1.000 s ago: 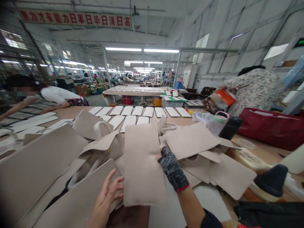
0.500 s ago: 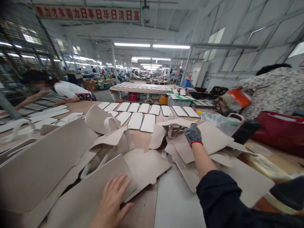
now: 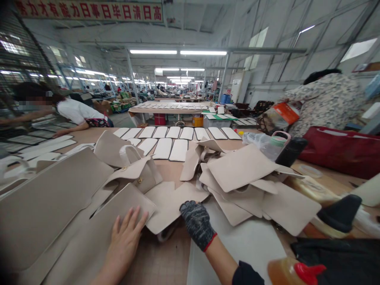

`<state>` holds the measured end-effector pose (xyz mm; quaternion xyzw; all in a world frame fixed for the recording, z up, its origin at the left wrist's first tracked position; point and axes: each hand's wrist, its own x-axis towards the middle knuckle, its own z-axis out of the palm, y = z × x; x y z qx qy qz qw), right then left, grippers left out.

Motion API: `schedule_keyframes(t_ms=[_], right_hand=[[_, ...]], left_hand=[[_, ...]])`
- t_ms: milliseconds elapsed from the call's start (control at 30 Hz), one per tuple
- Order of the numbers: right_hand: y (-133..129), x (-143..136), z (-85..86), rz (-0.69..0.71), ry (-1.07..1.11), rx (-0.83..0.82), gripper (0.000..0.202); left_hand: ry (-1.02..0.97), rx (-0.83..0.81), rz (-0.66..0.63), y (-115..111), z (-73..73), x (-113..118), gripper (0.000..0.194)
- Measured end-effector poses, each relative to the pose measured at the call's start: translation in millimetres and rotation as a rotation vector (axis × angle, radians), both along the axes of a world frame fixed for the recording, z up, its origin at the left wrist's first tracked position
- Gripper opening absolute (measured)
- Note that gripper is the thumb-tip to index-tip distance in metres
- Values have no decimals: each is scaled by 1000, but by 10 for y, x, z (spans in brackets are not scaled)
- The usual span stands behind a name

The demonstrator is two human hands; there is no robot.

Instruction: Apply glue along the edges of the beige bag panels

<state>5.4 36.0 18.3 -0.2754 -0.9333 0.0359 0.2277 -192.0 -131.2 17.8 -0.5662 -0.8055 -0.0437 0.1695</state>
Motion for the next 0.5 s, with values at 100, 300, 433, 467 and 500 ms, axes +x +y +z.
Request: schedule_keyframes(t_ms=[100, 300, 433, 467, 500], right_hand=[[40, 340, 161, -59, 178, 26, 36], [-446, 810, 234, -383, 600, -61, 31], [-779, 780, 364, -562, 754, -310, 42], [-847, 769, 411, -521, 745, -363, 43], [-911, 763, 456, -454, 730, -409, 43]], left_hand=[[-38, 8, 11, 24, 84, 28, 57], [-330, 209, -328, 2, 204, 503, 56], [-702, 154, -569, 45, 244, 1070, 109], [-798, 166, -560, 69, 254, 1196, 114], [-903, 186, -534, 94, 270, 1301, 112]])
